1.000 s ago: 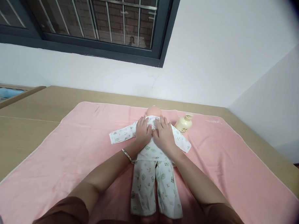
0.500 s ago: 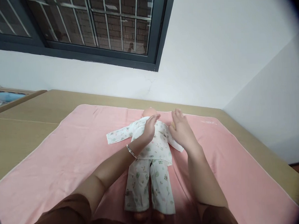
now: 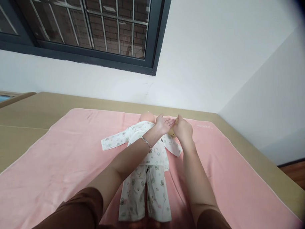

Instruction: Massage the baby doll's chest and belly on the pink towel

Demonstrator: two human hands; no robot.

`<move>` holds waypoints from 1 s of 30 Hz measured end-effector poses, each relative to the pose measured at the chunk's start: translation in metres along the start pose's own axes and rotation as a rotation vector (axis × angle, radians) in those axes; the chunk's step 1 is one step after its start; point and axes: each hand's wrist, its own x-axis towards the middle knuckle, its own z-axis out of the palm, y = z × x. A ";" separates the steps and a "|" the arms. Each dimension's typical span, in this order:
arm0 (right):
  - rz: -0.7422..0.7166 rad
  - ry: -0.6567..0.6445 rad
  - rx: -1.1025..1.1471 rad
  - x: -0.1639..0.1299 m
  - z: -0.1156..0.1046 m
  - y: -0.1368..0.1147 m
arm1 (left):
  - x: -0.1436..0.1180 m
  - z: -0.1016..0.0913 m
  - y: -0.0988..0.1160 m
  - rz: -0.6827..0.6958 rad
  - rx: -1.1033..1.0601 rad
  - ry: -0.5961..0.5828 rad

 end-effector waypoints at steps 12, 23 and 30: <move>0.146 -0.020 0.082 0.004 -0.008 -0.002 | -0.036 -0.032 -0.010 -0.218 0.090 -0.068; -0.313 0.099 0.246 -0.059 -0.001 -0.056 | -0.129 -0.047 0.023 -0.175 0.136 -0.027; -0.817 -0.062 0.317 -0.139 -0.004 -0.106 | -0.158 -0.049 0.079 0.207 0.361 -0.253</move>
